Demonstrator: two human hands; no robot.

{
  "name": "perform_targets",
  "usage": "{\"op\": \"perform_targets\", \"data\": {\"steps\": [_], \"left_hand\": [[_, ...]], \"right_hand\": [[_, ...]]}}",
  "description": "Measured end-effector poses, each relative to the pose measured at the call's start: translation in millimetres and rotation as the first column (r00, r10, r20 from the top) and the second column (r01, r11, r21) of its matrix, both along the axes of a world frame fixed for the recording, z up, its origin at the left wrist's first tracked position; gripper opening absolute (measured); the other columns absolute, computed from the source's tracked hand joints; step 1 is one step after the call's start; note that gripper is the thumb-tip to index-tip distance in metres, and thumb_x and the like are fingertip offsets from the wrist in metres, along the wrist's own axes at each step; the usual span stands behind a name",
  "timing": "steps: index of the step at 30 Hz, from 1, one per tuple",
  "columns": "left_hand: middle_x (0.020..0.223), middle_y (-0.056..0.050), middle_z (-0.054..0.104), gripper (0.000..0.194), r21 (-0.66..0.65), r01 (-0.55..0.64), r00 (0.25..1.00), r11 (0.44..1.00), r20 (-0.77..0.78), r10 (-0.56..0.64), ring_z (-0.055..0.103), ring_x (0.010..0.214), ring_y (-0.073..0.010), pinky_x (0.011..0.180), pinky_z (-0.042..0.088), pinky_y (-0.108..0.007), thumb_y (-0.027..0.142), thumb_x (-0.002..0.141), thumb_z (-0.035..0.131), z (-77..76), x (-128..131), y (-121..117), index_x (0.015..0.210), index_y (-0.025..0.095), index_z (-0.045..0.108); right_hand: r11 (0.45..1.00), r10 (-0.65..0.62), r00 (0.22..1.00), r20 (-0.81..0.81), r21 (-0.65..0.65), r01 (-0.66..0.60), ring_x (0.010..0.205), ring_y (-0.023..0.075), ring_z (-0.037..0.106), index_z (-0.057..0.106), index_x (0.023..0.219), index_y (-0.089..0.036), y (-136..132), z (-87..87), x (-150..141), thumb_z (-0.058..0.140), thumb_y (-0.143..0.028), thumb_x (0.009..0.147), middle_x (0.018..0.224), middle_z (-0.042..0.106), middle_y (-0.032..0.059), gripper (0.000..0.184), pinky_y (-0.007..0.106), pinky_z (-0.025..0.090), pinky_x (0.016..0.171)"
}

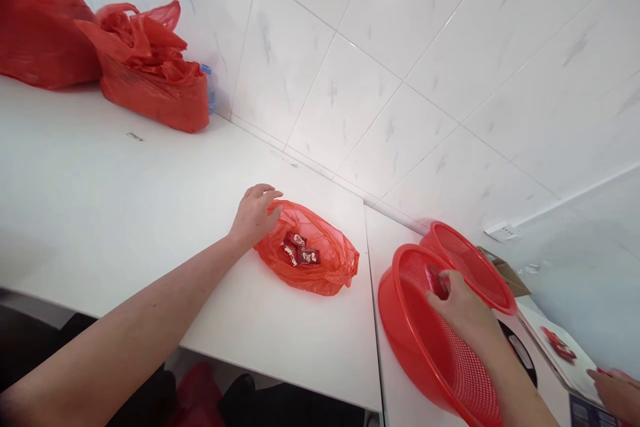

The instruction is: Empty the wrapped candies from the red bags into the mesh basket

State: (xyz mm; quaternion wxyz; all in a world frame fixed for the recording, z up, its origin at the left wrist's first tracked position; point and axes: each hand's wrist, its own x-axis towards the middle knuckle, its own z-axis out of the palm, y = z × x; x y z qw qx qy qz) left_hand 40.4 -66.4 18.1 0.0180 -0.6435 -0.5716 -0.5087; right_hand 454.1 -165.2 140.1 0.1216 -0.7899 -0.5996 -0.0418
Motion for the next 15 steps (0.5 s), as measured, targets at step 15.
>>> {"op": "perform_targets", "data": {"steps": [15], "left_hand": [[0.111, -0.008, 0.056, 0.028, 0.031, 0.027, 0.999, 0.999, -0.023, -0.026, 0.050, 0.105, -0.0247, 0.089, 0.046, -0.041, 0.020, 0.082, 0.050, -2.7, -1.3, 3.2, 0.106, 0.021, 0.063]], "right_hand": [[0.820, 0.573, 0.813, -0.102, 0.087, -0.566, 0.092, 0.0188, 0.059, 0.053, 0.114, -0.032, 45.0, -76.1, -212.2, 0.052, -0.030, 0.080, 0.113, 0.057, 0.0012, 0.035, 0.033, 0.048, 0.070]]}}
